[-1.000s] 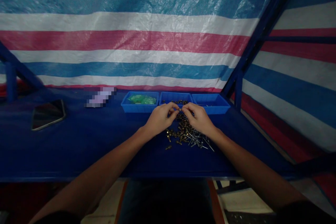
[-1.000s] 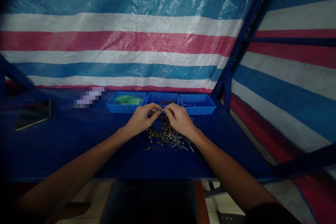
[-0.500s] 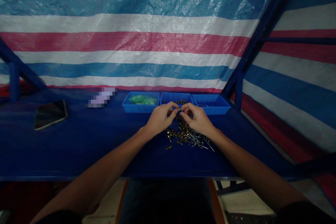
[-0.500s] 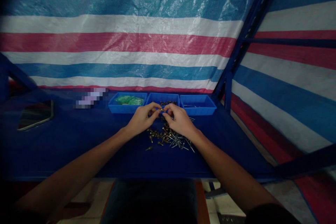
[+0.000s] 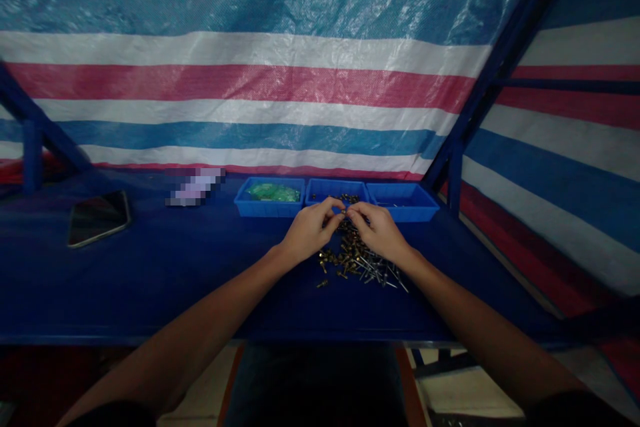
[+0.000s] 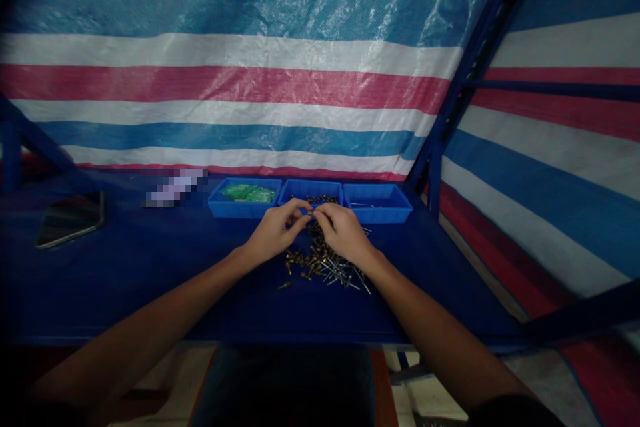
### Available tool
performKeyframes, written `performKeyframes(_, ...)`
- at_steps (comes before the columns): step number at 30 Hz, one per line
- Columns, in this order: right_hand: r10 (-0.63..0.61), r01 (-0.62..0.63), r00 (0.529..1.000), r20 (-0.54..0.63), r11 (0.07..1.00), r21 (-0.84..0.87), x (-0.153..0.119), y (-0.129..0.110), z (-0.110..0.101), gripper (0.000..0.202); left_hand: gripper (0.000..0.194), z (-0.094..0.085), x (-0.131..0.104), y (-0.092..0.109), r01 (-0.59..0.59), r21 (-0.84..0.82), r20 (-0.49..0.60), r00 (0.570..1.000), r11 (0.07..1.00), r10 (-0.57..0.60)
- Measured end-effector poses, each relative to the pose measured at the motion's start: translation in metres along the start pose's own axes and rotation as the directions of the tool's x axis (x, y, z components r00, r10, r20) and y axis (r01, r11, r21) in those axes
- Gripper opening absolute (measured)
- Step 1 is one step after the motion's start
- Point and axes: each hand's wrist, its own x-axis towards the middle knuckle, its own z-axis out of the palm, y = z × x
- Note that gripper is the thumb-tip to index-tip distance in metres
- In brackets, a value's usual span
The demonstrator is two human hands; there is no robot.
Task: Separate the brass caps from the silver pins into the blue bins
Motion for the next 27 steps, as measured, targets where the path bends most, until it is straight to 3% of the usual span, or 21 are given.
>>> performKeyframes(9, -0.003, 0.005, 0.998, -0.063, 1.0, 0.031, -0.001, -0.001, 0.0, 0.007, 0.019, 0.0, 0.0, 0.0, 0.056, 0.016, 0.008, 0.998, 0.998, -0.056)
performKeyframes(19, 0.033, -0.037, 0.994, -0.101, 0.999, -0.038, 0.0, 0.0, -0.001, 0.01, 0.025, -0.001, 0.001, -0.006, 0.039, 0.078, 0.077, 0.996, 0.996, -0.045)
performKeyframes(24, 0.006, -0.034, 0.963, -0.271, 0.995, -0.098, 0.006, 0.004, -0.002, 0.012, 0.02, 0.002, 0.0, -0.013, 0.022, 0.232, 0.256, 0.963, 0.973, -0.082)
performKeyframes(27, -0.073, -0.027, 0.885, -0.46, 0.978, -0.208, 0.015, 0.006, -0.011, 0.016, 0.022, 0.006, 0.0, -0.012, 0.002, 0.32, 0.282, 0.955, 0.947, -0.097)
